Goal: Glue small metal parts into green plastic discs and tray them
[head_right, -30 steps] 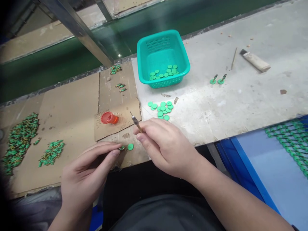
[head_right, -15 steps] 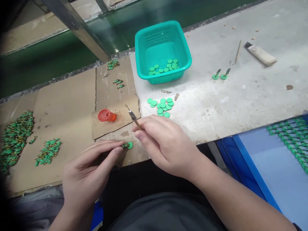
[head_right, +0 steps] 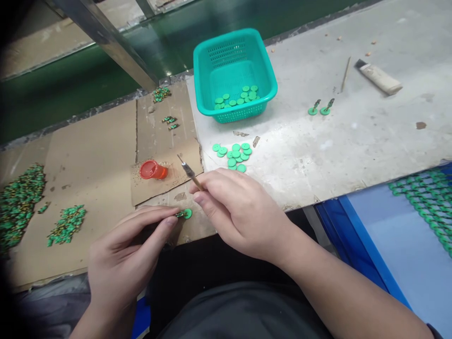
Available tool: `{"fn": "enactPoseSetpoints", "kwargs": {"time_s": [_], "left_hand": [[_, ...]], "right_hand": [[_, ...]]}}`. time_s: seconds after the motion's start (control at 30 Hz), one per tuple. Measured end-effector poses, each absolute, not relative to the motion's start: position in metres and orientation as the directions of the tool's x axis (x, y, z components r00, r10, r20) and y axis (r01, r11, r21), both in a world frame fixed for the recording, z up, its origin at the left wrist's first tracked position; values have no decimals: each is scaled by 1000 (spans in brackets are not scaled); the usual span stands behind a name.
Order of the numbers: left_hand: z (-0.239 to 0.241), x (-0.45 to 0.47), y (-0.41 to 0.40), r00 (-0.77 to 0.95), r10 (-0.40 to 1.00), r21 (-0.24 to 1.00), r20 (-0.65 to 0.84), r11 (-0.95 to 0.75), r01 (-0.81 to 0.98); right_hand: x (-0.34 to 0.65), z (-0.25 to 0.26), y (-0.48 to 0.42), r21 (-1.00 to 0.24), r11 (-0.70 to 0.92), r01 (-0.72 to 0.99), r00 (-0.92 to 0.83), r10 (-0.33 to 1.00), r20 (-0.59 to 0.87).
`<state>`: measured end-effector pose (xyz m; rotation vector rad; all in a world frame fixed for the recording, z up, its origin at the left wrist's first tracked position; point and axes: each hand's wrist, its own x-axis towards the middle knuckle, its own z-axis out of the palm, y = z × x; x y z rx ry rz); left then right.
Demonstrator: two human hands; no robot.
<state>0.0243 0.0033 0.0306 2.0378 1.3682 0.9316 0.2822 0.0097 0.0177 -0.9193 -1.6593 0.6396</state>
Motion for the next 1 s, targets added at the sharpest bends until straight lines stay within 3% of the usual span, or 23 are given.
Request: {"fn": "enactPoseSetpoints", "kwargs": {"time_s": [0.47, 0.7, 1.0], "left_hand": [[28, 21, 3, 328, 883, 660, 336, -469, 588], [35, 20, 7, 323, 918, 704, 232, -387, 595], [26, 22, 13, 329, 900, 734, 286, -426, 529]], "right_hand": [[284, 19, 8, -769, 574, 283, -170, 818, 549], [290, 21, 2, -759, 518, 395, -223, 855, 468], [283, 24, -1, -771, 455, 446, -175, 889, 423]]}}
